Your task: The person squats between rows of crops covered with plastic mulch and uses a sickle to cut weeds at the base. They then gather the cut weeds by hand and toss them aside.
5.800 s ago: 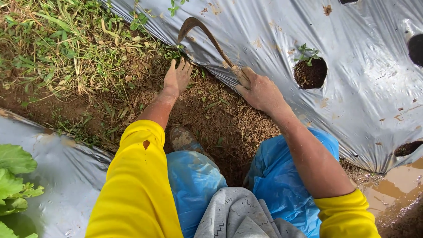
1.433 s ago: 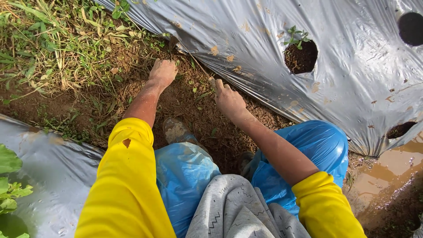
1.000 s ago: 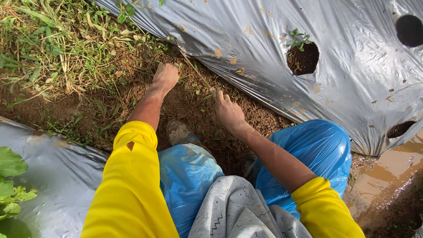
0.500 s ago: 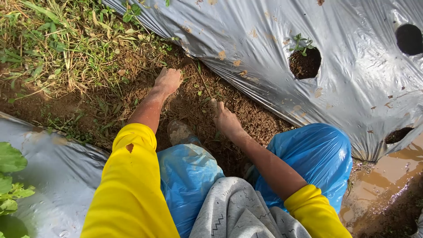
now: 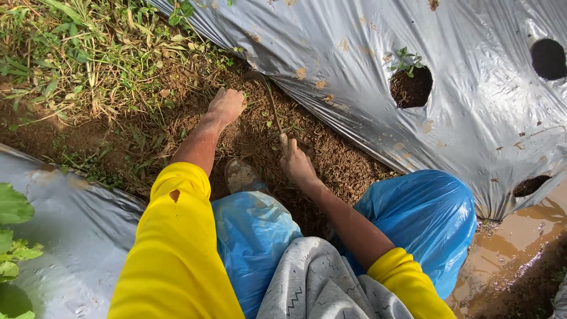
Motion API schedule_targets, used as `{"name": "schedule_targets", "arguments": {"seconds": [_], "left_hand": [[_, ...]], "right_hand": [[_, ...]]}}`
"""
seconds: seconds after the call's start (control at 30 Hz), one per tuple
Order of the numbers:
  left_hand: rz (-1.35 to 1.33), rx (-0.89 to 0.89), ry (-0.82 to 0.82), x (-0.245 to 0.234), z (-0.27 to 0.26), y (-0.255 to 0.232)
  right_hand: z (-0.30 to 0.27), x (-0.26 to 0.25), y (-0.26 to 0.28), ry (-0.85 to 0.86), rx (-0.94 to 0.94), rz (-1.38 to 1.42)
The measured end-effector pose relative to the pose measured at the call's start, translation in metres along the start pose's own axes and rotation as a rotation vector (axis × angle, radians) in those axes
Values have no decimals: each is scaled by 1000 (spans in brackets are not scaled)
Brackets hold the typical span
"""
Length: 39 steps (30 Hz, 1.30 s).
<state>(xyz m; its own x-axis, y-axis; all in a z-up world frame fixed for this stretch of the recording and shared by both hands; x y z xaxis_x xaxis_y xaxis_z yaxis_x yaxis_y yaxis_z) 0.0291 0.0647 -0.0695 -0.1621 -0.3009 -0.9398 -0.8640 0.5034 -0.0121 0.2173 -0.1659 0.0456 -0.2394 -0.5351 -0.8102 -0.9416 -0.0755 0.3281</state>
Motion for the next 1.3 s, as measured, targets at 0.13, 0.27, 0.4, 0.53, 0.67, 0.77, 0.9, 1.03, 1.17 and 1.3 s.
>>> {"name": "schedule_targets", "arguments": {"seconds": [0.13,0.27,0.4,0.53,0.67,0.77,0.9,1.03,1.17,1.3], "left_hand": [[-260,-40,70,-53,-24,1],[-227,-69,131,-25,-13,-5],[-240,-71,116,32,16,0],[-231,-61,104,29,12,9],[-171,-84,62,-67,-42,20],[-211,-148,23,-76,-74,54],[-4,-237,50,-79,-92,85],[28,-261,15,-116,-102,71],[8,-173,43,-148,-111,33],[23,-167,101,-152,-107,2]], "right_hand": [[-30,-15,0,85,209,623],[-23,-26,-4,2,182,523],[17,-59,0,-235,222,675],[-9,-16,11,-32,148,455],[-37,59,-17,113,123,564],[-34,59,-15,93,70,422],[-11,5,4,-29,109,534],[13,-6,3,-40,186,577],[41,-25,7,-172,146,632],[45,-93,40,-270,81,734]]}}
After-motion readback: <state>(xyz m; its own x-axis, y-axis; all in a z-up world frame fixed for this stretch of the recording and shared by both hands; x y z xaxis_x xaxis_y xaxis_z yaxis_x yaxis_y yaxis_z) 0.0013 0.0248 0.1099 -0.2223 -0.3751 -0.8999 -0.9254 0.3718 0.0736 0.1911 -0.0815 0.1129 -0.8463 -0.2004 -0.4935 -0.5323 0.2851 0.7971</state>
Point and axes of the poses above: each hand's wrist, its own z-axis towards the middle knuckle, its own x-axis out of the palm, y = z × x, the point moved 8 cm from there along z, towards the middle knuckle, and after that the axes turned 10 degrees about z, right-handed, at the moved point
